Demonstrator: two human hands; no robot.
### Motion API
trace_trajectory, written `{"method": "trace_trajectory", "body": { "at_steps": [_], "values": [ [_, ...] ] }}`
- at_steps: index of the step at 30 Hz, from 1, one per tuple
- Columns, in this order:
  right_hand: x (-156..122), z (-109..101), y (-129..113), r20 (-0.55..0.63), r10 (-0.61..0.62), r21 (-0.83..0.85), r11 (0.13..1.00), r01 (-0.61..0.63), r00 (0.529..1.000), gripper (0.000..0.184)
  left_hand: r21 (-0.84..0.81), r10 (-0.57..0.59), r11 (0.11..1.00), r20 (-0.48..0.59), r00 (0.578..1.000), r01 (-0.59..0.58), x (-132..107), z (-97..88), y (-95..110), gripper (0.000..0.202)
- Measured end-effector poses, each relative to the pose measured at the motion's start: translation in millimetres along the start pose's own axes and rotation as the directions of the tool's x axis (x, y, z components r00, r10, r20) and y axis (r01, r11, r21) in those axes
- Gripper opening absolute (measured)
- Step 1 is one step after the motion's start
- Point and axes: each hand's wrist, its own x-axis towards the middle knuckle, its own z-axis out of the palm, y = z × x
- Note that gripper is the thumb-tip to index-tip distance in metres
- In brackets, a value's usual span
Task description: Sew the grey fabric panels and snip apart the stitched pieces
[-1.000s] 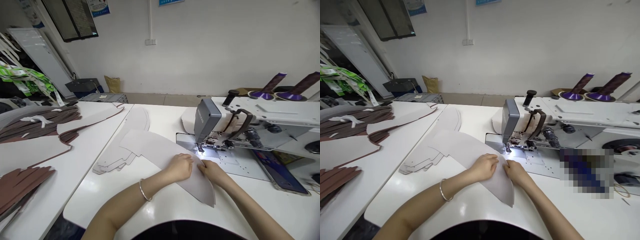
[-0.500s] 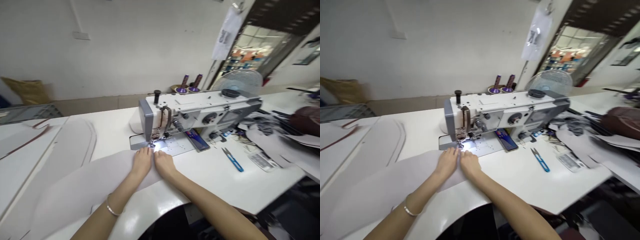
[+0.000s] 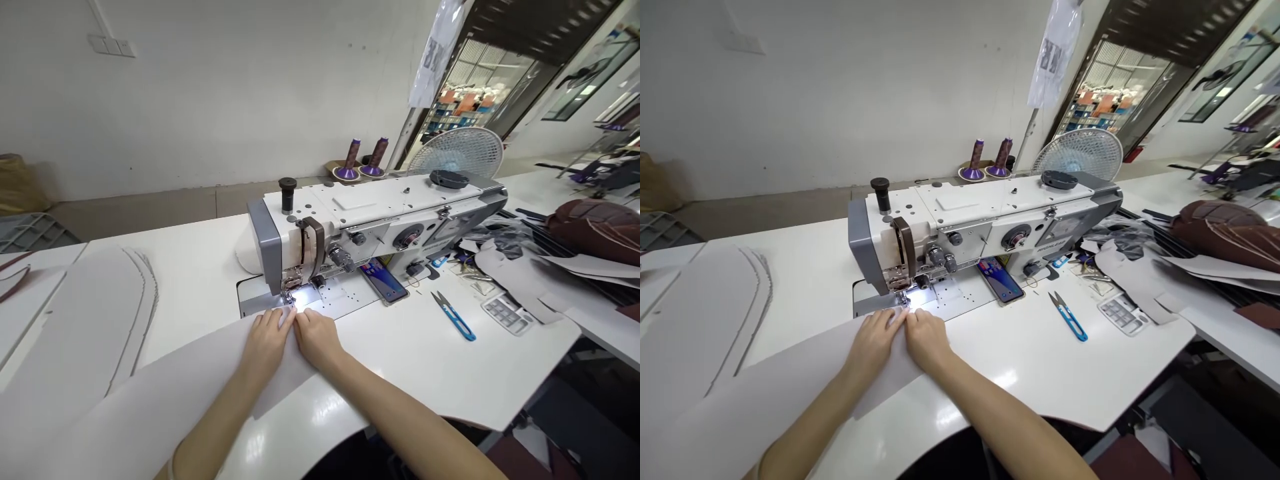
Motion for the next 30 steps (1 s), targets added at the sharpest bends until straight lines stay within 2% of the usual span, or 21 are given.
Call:
{"method": "trace_trajectory", "body": {
  "at_steps": [10, 16, 20, 23, 30],
  "values": [
    [0, -5, -3, 0.099, 0.000, -0.013, 1.000, 0.001, 0.995, 0.013, -0.057, 0.053, 0.997, -0.052, 0.997, -0.055, 2, 7.9, -1, 0.034],
    [0, -7, -5, 0.168, -0.002, -0.035, 0.999, 0.008, 0.986, 0.015, -0.091, -0.044, 0.995, -0.016, 0.999, 0.043, 1, 7.3, 3, 0.034],
    [3, -14, -6, 0.190, -0.123, -0.082, 0.987, 0.141, 0.974, 0.020, -0.083, -0.110, 0.990, 0.043, 0.993, 0.113, 2, 8.2, 3, 0.035],
    [10, -19, -6, 0.212, -0.224, -0.131, 0.958, 0.255, 0.951, 0.030, -0.074, -0.108, 0.991, 0.065, 0.992, 0.113, 9, 11.1, -2, 0.033],
    [20, -14, -6, 0.179, -0.227, -0.176, 0.950, 0.258, 0.957, 0.030, -0.084, -0.080, 0.993, 0.007, 0.997, 0.080, 21, 16.6, -10, 0.029]
  ]
}}
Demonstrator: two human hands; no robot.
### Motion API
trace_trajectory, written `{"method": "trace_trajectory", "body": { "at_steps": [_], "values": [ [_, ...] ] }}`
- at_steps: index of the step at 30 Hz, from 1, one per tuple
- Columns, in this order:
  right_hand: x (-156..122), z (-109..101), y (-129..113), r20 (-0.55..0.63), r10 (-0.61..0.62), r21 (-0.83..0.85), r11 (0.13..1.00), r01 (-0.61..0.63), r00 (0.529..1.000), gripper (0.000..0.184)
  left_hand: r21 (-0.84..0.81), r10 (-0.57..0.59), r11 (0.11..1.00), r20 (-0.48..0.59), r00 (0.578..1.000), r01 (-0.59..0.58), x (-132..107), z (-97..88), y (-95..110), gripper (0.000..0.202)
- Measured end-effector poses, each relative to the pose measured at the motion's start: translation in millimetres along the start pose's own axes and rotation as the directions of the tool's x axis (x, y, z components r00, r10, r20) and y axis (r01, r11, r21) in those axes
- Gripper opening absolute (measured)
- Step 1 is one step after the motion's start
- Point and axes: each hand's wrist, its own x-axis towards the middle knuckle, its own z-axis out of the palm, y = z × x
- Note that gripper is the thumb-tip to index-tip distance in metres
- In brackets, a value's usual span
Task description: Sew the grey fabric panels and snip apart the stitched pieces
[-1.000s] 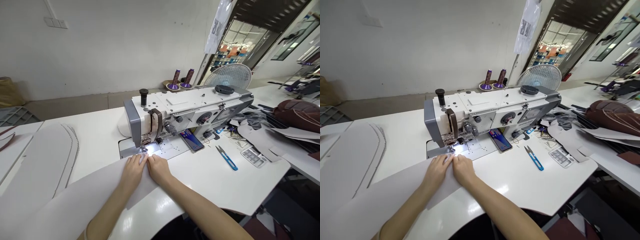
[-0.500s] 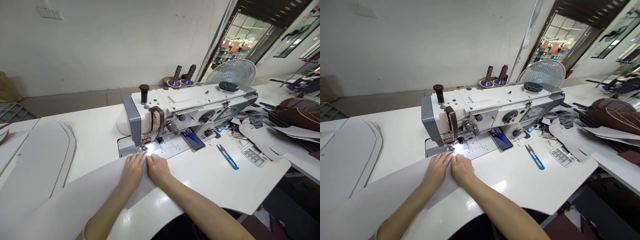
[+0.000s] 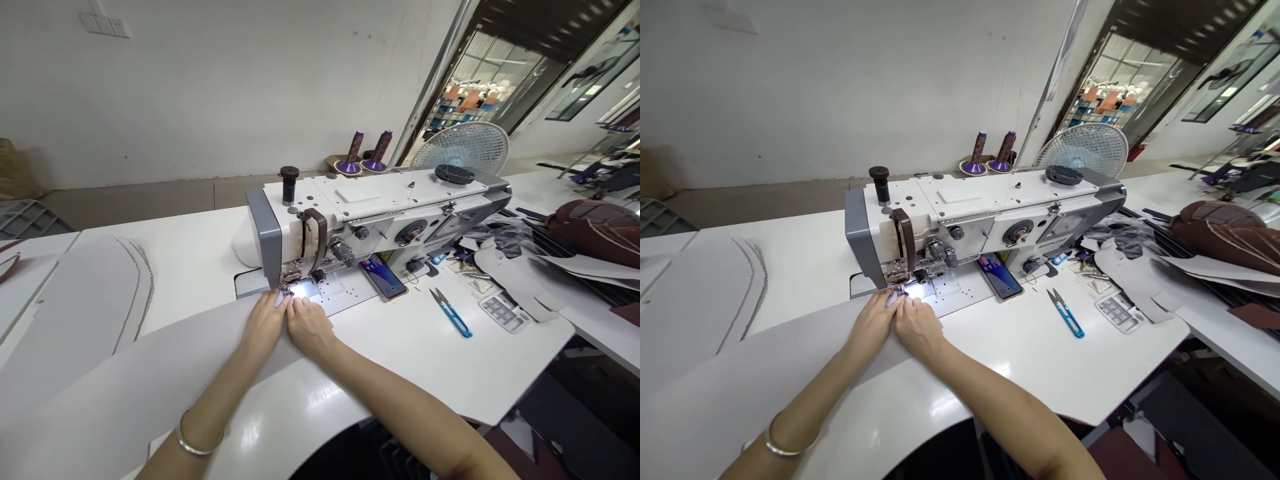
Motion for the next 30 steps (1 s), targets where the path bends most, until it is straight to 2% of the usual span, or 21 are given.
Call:
{"method": "trace_trajectory", "body": {
  "at_steps": [7, 11, 17, 21, 30],
  "values": [
    [-1, 4, -1, -0.017, -0.002, 0.018, 1.000, 0.002, 1.000, 0.027, -0.090, -0.009, 0.996, -0.074, 0.997, 0.002, -7, 3.6, 1, 0.032],
    [0, 6, -1, -0.024, 0.003, 0.031, 1.000, -0.002, 1.000, 0.025, -0.134, -0.027, 0.991, -0.078, 0.997, 0.016, -7, 3.1, 1, 0.031],
    [3, 5, 0, 0.008, -0.004, 0.043, 0.999, 0.004, 1.000, 0.024, -0.045, 0.008, 0.999, -0.050, 0.999, -0.010, -5, -4.3, 7, 0.030],
    [5, 6, 2, 0.042, -0.004, 0.057, 0.998, 0.001, 0.999, 0.024, 0.068, -0.052, 0.996, -0.015, 0.999, 0.053, -4, -9.4, 17, 0.031],
    [7, 5, 1, 0.060, -0.030, 0.050, 0.998, 0.027, 0.998, 0.026, 0.057, -0.056, 0.997, 0.023, 0.998, 0.054, -6, 0.8, 14, 0.033]
  ]
}}
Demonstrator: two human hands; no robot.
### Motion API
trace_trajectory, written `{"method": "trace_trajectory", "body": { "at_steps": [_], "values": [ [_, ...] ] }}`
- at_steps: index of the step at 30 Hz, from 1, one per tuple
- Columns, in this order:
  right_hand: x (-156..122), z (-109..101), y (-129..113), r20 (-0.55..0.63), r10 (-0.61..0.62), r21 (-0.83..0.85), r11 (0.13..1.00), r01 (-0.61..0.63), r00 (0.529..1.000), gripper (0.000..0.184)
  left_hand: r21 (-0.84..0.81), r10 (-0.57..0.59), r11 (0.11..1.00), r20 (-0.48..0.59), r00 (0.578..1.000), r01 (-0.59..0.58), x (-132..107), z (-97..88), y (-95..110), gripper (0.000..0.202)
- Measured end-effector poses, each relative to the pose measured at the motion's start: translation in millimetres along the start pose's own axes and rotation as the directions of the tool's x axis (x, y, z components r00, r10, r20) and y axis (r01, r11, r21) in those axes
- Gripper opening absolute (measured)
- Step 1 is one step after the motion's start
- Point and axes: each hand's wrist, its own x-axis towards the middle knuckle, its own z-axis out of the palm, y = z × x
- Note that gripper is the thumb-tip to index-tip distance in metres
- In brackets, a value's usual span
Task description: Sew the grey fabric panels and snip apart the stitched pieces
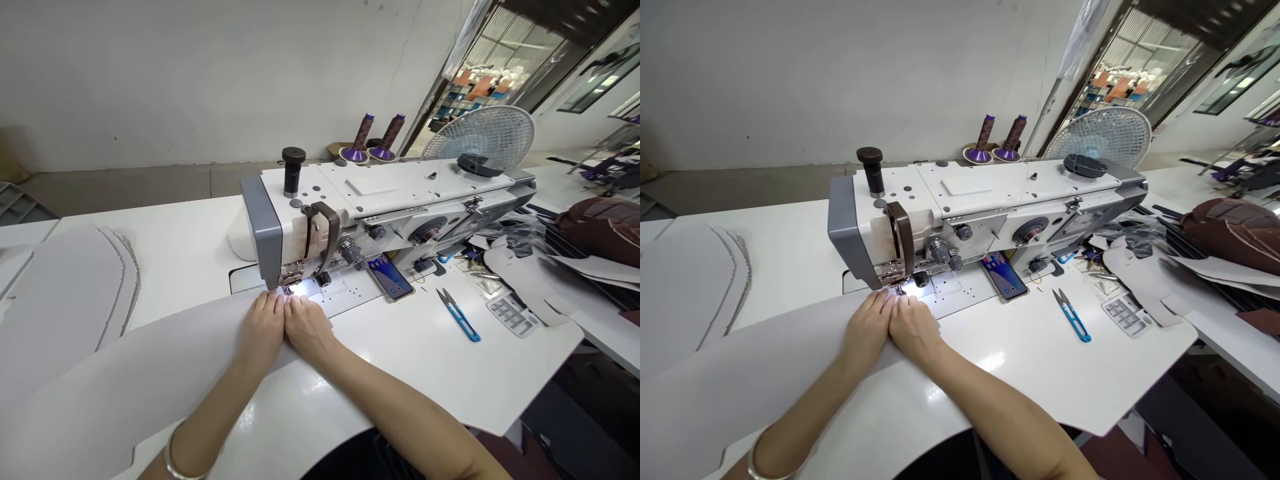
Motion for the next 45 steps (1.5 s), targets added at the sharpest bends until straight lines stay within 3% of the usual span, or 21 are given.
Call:
{"method": "trace_trajectory", "body": {
  "at_steps": [11, 17, 24, 30, 36, 40, 45],
  "values": [
    [4, -3, -2, 0.053, 0.192, 0.086, 0.977, -0.196, 0.980, 0.014, 0.118, 0.019, 0.993, 0.011, 1.000, -0.020, 2, 2.5, -2, 0.035],
    [6, -4, -1, 0.045, 0.204, 0.101, 0.973, -0.207, 0.978, 0.013, 0.166, -0.086, 0.983, 0.019, 0.996, 0.081, -1, -2.9, 6, 0.036],
    [1, -10, 4, 0.038, 0.237, 0.120, 0.963, -0.240, 0.971, 0.013, 0.092, -0.005, 0.996, 0.041, 0.999, 0.001, 5, -10.4, -6, 0.035],
    [-2, -11, 8, 0.038, 0.223, 0.129, 0.965, -0.226, 0.974, 0.014, 0.066, -0.082, 0.994, -0.014, 0.997, 0.083, 0, -8.1, 9, 0.032],
    [-10, -10, 2, 0.050, 0.202, 0.097, 0.974, -0.206, 0.978, 0.025, -0.019, 0.030, 0.999, 0.019, 0.999, -0.029, 3, 2.2, -21, 0.037],
    [-9, -10, 0, 0.079, 0.193, 0.096, 0.975, -0.201, 0.978, 0.028, -0.017, 0.087, 0.996, 0.050, 0.995, -0.087, 10, -1.6, -35, 0.035],
    [-4, -7, 1, 0.048, 0.197, 0.125, 0.971, -0.202, 0.979, 0.020, 0.041, -0.017, 0.999, -0.031, 0.999, 0.019, 6, -15.2, -9, 0.028]
  ]
}}
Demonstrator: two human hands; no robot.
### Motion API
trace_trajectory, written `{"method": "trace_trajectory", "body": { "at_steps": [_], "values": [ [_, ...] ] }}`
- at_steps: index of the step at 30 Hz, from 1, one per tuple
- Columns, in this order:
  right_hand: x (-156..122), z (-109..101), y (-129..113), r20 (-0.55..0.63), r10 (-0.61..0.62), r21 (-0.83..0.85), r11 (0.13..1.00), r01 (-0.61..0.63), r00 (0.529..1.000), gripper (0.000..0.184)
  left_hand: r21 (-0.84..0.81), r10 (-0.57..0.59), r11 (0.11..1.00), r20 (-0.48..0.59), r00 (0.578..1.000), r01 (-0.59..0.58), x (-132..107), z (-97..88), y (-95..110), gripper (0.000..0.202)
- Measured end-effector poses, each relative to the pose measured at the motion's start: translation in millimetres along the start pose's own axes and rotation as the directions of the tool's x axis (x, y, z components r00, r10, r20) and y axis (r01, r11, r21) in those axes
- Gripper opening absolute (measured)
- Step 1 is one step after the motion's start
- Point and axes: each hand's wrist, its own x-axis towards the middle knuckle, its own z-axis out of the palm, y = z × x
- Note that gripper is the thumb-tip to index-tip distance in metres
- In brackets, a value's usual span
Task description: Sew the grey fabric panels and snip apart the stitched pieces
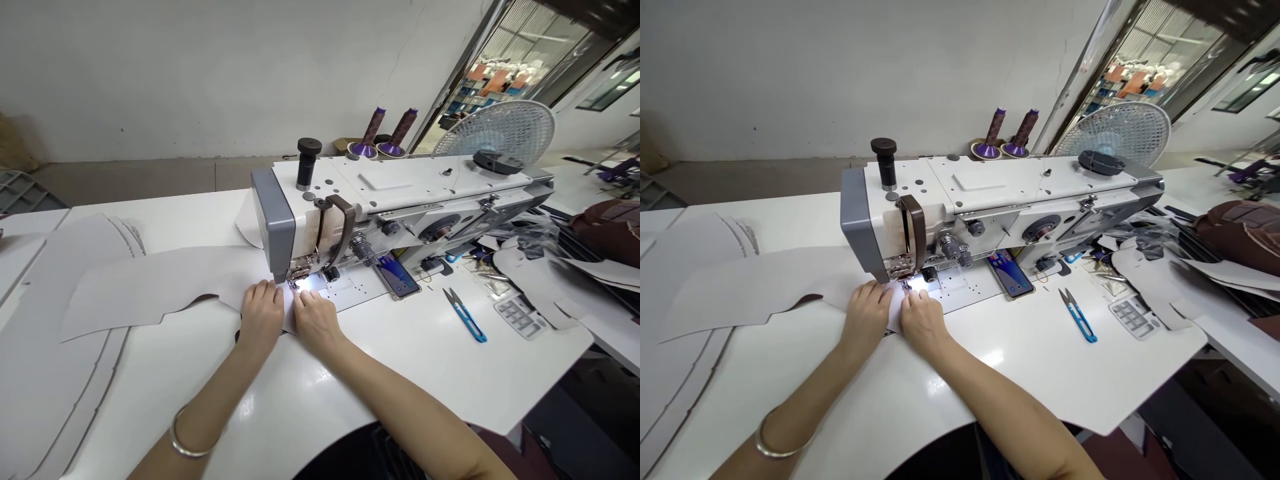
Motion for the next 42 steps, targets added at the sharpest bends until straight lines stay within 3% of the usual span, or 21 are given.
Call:
{"method": "trace_trajectory", "body": {
  "at_steps": [3, 6, 10, 19, 26, 32, 37, 42],
  "values": [
    [1, 2, 0, 0.006, 0.012, -0.001, 1.000, -0.012, 1.000, 0.022, -0.008, -0.043, 0.999, 0.005, 0.999, 0.043, -8, -2.2, 22, 0.028],
    [-1, 0, -1, 0.026, 0.046, -0.001, 0.999, -0.046, 0.999, 0.022, -0.023, -0.039, 0.999, 0.015, 0.999, 0.040, -12, 2.5, 30, 0.029],
    [-3, -4, -3, 0.033, 0.068, 0.012, 0.998, -0.068, 0.997, 0.015, -0.044, -0.012, 0.999, 0.000, 1.000, 0.012, -11, 11.0, 21, 0.028],
    [-5, 1, -1, 0.034, 0.079, 0.016, 0.997, -0.080, 0.996, 0.025, -0.024, 0.086, 0.996, -0.069, 0.994, -0.088, -8, 20.9, -5, 0.028],
    [-6, -1, -1, -0.029, -0.019, 0.011, 1.000, 0.019, 0.999, 0.025, 0.083, 0.134, 0.989, -0.115, 0.984, -0.125, -12, 9.0, 6, 0.028],
    [-3, 0, 1, -0.052, -0.046, 0.031, 0.998, 0.047, 0.998, 0.025, 0.104, 0.125, 0.988, -0.086, 0.988, -0.116, -13, 13.5, 9, 0.033],
    [-1, 3, 3, -0.058, -0.030, 0.047, 0.998, 0.033, 0.998, 0.027, -0.048, 0.096, 0.993, -0.148, 0.984, -0.104, -9, 19.0, -11, 0.035],
    [2, 6, 3, -0.045, -0.003, 0.035, 0.999, 0.004, 0.999, 0.026, -0.273, -0.099, 0.961, -0.187, 0.977, 0.045, -1, 23.1, -32, 0.033]
  ]
}}
